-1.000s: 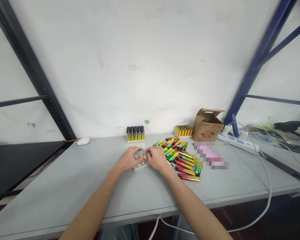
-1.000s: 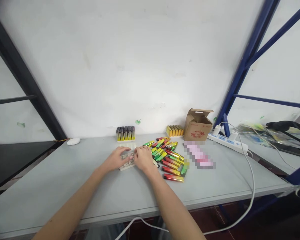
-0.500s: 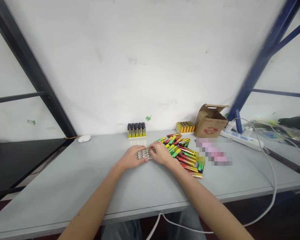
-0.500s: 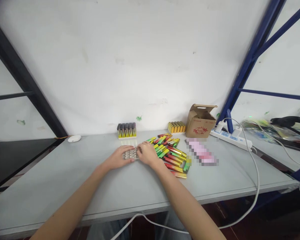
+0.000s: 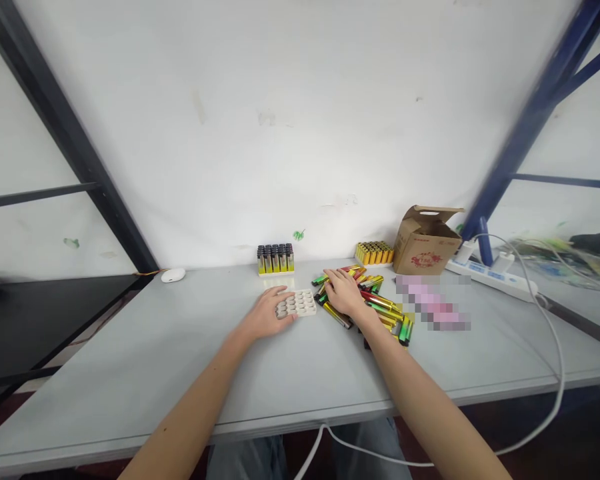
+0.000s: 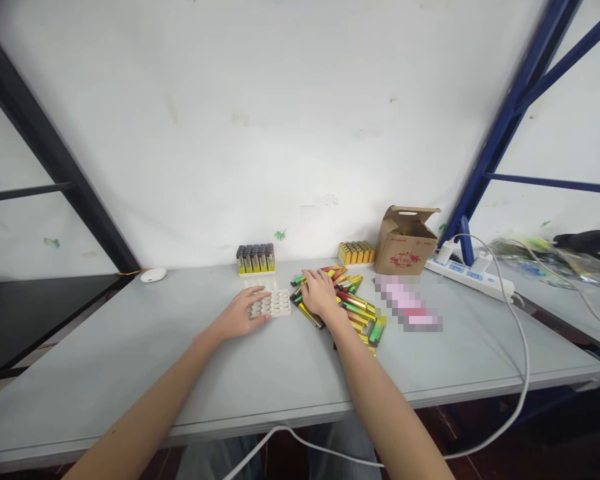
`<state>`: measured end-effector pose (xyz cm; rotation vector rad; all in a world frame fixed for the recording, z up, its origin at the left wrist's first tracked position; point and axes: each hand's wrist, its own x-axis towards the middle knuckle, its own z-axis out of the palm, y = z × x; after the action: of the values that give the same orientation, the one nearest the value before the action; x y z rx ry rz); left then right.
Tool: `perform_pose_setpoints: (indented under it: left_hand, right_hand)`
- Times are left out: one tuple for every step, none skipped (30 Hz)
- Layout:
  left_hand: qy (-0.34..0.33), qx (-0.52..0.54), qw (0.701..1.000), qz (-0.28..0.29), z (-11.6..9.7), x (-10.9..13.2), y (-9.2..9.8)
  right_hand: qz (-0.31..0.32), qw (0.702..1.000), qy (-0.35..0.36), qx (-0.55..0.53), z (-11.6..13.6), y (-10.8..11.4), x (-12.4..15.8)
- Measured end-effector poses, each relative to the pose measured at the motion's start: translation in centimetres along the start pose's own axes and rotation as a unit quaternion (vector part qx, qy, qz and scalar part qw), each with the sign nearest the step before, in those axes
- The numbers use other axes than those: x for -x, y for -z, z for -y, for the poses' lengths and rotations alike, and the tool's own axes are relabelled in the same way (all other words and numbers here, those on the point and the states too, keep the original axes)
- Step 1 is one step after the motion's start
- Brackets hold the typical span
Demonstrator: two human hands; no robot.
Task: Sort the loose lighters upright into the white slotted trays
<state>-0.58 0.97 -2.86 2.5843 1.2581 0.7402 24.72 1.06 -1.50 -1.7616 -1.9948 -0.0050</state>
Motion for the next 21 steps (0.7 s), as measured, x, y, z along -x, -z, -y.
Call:
perform_pose_setpoints:
  left_hand:
    - [0.003, 0.0, 1.0, -0.001, 0.0, 0.0, -0.1]
    - [0.005, 0.0, 1.0, -0.001, 0.1, -0.1, -0.1]
    - [0.007, 0.0, 1.0, -0.001, 0.1, -0.1, -0.1]
    - [0.008, -0.001, 1.0, 0.001, 0.1, -0.2, -0.1]
    - [0.007, -0.003, 1.0, 0.003, 0.1, -0.2, -0.1]
    - [0.005, -0.004, 1.0, 0.006, 0.0, -0.3, -0.1]
    - [0.003, -0.005, 1.0, 0.007, 0.0, -0.3, -0.1]
    - [0.001, -0.004, 1.0, 0.008, -0.1, -0.3, 0.0]
    - [-0.001, -0.002, 1.0, 0.008, -0.1, -0.3, 0.0]
    - [-0.002, 0.0, 1.0, 0.008, -0.2, -0.3, 0.1]
    - [-0.003, 0.003, 1.0, 0.008, -0.2, -0.2, 0.2]
    - [-0.004, 0.005, 1.0, 0.008, -0.3, -0.2, 0.3]
    - [-0.004, 0.007, 1.0, 0.009, -0.4, -0.2, 0.3]
    - [-0.005, 0.009, 1.0, 0.011, -0.4, -0.2, 0.4]
    - [-0.004, 0.011, 1.0, 0.014, -0.4, -0.2, 0.4]
    - [-0.002, 0.012, 1.0, 0.018, -0.4, -0.1, 0.5]
    - [-0.002, 0.013, 1.0, 0.022, -0.4, -0.1, 0.5]
    - [-0.001, 0.013, 1.0, 0.024, -0.3, -0.1, 0.5]
    - [-0.002, 0.012, 1.0, 0.023, -0.3, -0.1, 0.5]
    - [-0.003, 0.011, 1.0, 0.021, -0.2, -0.1, 0.4]
    - [-0.004, 0.011, 1.0, 0.018, -0.1, -0.1, 0.4]
  right_hand:
    - [0.018, 1.0, 0.007, 0.004, 0.0, -0.3, 0.1]
    - [0.033, 0.999, 0.014, 0.006, 0.0, -0.5, 0.1]
    - [0.045, 0.999, 0.019, 0.006, 0.0, -0.7, 0.2]
    - [0.052, 0.998, 0.022, 0.005, 0.0, -0.8, 0.2]
    - [0.055, 0.998, 0.023, 0.002, 0.0, -0.9, 0.3]
    - [0.053, 0.998, 0.025, -0.001, 0.0, -1.0, 0.3]
    - [0.046, 0.999, 0.028, -0.005, 0.1, -1.0, 0.2]
    - [0.037, 0.999, 0.033, -0.008, 0.1, -1.0, 0.2]
    - [0.026, 0.999, 0.039, -0.01, 0.2, -1.0, 0.2]
    - [0.014, 0.999, 0.046, -0.013, 0.2, -1.0, 0.3]
    - [0.003, 0.999, 0.052, -0.015, 0.3, -1.0, 0.3]
    - [-0.008, 0.998, 0.058, -0.018, 0.4, -1.0, 0.3]
    - [-0.018, 0.998, 0.062, -0.022, 0.5, -1.0, 0.3]
    - [-0.025, 0.997, 0.064, -0.026, 0.6, -1.0, 0.4]
    - [-0.03, 0.997, 0.067, -0.03, 0.8, -0.9, 0.4]
    - [-0.031, 0.996, 0.07, -0.036, 0.9, -0.8, 0.4]
    - [-0.028, 0.996, 0.075, -0.042, 1.0, -0.7, 0.5]
    - [-0.019, 0.995, 0.082, -0.049, 1.1, -0.6, 0.5]
    - [-0.008, 0.994, 0.089, -0.057, 1.2, -0.5, 0.5]
    - [0.004, 0.993, 0.095, -0.064, 1.3, -0.4, 0.6]
    - [0.014, 0.993, 0.096, -0.069, 1.4, -0.4, 0.6]
